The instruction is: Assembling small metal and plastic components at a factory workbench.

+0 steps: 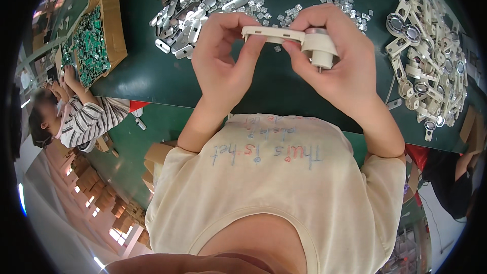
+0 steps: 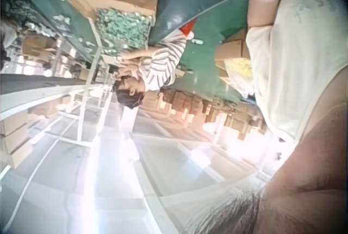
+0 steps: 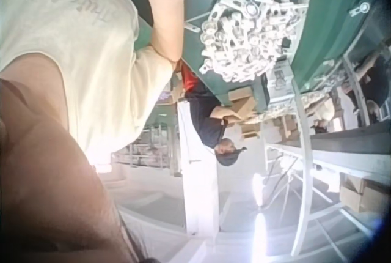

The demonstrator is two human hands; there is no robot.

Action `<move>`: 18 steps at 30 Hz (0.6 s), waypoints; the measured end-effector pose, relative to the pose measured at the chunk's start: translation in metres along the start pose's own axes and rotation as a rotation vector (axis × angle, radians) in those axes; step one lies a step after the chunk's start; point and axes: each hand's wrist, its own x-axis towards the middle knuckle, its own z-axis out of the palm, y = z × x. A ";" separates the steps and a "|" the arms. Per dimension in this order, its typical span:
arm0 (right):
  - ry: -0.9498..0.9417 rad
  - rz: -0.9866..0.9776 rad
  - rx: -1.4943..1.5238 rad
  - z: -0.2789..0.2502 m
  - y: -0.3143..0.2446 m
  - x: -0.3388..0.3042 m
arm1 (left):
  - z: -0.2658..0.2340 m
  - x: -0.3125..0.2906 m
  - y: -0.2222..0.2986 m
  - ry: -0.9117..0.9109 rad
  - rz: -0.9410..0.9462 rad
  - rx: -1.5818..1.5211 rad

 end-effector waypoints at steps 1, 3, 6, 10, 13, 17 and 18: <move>-0.029 0.001 0.017 0.000 0.002 0.000 | 0.001 -0.004 -0.004 0.000 0.000 -0.001; -0.074 -0.021 -0.002 0.001 0.007 0.002 | 0.003 -0.011 -0.010 0.038 0.040 -0.038; -0.275 0.053 -0.138 0.003 0.011 0.020 | -0.002 -0.017 -0.021 0.089 -0.069 0.021; -0.334 0.329 0.091 0.009 0.049 0.115 | -0.023 -0.006 -0.035 0.102 -0.339 0.012; 0.080 0.309 0.419 -0.037 0.128 0.210 | -0.045 0.007 -0.038 0.192 -0.263 0.244; 0.482 0.287 0.419 -0.077 0.209 0.278 | -0.045 0.015 -0.053 0.025 -0.022 0.566; 0.503 0.327 0.394 -0.068 0.195 0.276 | -0.043 0.015 -0.058 -0.007 0.049 0.630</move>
